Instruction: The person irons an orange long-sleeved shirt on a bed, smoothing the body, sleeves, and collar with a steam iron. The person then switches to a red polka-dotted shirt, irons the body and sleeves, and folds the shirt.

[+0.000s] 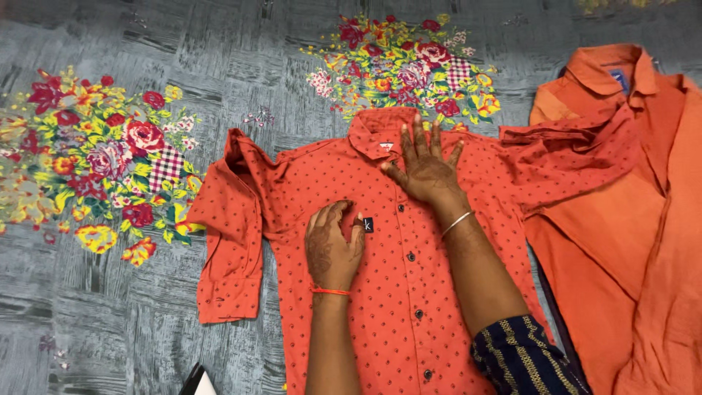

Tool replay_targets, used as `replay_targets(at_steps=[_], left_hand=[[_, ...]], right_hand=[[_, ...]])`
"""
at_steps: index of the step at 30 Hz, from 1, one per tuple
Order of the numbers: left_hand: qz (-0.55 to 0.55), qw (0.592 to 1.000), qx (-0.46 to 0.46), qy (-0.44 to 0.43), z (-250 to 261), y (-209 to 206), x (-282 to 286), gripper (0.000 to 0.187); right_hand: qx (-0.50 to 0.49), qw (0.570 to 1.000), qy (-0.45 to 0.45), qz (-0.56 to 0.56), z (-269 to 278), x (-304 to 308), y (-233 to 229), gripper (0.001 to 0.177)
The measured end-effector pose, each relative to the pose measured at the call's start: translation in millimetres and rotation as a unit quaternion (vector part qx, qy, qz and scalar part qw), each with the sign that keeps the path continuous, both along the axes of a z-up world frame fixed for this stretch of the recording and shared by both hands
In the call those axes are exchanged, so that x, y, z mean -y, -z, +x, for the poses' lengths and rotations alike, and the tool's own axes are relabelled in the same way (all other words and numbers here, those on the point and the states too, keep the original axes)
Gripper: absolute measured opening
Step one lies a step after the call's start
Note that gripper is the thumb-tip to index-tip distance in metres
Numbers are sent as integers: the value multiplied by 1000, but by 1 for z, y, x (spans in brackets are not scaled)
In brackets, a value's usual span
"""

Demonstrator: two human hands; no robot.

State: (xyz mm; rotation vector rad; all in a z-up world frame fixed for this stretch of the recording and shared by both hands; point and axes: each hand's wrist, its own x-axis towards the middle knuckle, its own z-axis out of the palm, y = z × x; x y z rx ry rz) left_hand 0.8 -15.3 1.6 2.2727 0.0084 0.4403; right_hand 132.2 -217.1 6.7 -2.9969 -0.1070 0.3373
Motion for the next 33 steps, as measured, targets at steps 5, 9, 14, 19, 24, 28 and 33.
replay_targets(at_steps=[5,9,14,19,24,28,33], left_hand=[[7,999,-42,-7,0,-3,1,39],[7,999,-35,-11,3,-2,3,39],[9,999,-43,-11,0,-3,3,38],[14,1000,-14,-10,4,4,3,35],[8,1000,16,-13,5,12,3,32],[17,999,45,19,-9,18,-1,32],[123,988,57,70,-56,14,-8,43]], right_hand=[[59,996,11,58,13,18,12,91],[226,960,140,90,27,85,29,50],[329,935,129,36,32,123,63,27],[360,922,115,86,37,124,69,27],[336,928,53,151,-5,102,47,63],[88,993,25,72,-123,79,43,97],[139,988,49,44,-261,101,15,96]])
